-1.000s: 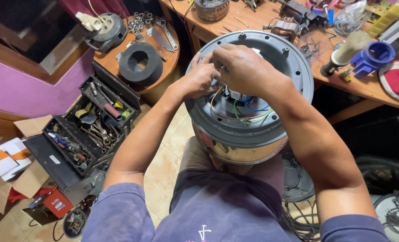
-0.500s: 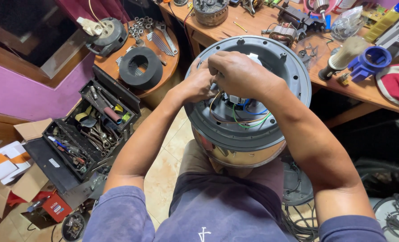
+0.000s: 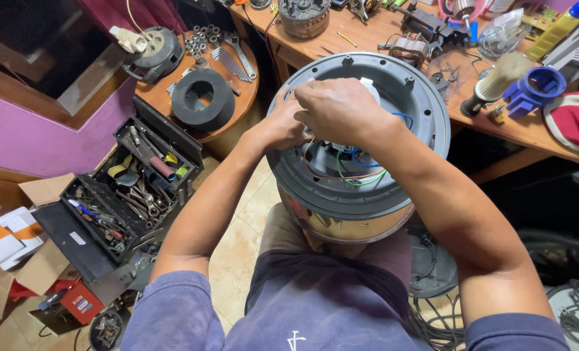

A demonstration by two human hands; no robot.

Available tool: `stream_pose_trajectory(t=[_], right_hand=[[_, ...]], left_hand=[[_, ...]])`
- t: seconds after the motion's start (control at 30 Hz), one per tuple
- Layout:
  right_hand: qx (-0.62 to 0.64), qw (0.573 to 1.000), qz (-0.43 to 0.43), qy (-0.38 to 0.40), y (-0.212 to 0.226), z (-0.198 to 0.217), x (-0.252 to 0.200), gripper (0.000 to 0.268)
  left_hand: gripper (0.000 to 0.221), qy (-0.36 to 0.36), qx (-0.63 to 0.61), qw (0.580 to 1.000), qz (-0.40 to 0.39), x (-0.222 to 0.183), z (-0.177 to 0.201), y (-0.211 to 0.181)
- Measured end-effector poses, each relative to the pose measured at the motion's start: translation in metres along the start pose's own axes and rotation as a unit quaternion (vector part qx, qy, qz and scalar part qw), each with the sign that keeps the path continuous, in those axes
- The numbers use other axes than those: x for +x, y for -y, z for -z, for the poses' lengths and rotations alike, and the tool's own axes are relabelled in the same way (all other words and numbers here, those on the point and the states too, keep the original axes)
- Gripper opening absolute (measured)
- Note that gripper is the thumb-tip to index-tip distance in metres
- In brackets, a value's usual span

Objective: Disassembling and repairing the motor housing of a vacuum cleaner.

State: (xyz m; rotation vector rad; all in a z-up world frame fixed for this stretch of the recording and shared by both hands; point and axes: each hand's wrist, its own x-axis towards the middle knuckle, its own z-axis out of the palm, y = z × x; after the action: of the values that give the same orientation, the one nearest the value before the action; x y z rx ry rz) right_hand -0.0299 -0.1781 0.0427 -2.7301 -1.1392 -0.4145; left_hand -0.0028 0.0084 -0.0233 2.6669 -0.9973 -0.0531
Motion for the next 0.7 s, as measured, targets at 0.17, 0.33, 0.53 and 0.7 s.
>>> stream_pose_trajectory(t=[0.17,0.33,0.53,0.7], right_hand=[[0.023,1.000,0.004,0.016,0.006,0.002,0.002,0.017],[-0.081,0.996,0.000,0.038,0.010,-0.006,0.010,0.028],[-0.042,0.999,0.031,0.003,0.019,0.011,0.004,0.019],[-0.101,0.993,0.055,-0.039,0.014,-0.015,0.006,0.030]], left_hand=[[0.051,-0.015,-0.008,1.000,-0.021,0.001,-0.015,0.012],[0.053,-0.013,0.003,1.000,-0.018,-0.001,-0.012,0.011],[0.054,-0.011,0.011,1.000,-0.012,-0.002,-0.012,0.009],[0.055,-0.006,0.017,1.000,-0.010,-0.001,-0.014,0.010]])
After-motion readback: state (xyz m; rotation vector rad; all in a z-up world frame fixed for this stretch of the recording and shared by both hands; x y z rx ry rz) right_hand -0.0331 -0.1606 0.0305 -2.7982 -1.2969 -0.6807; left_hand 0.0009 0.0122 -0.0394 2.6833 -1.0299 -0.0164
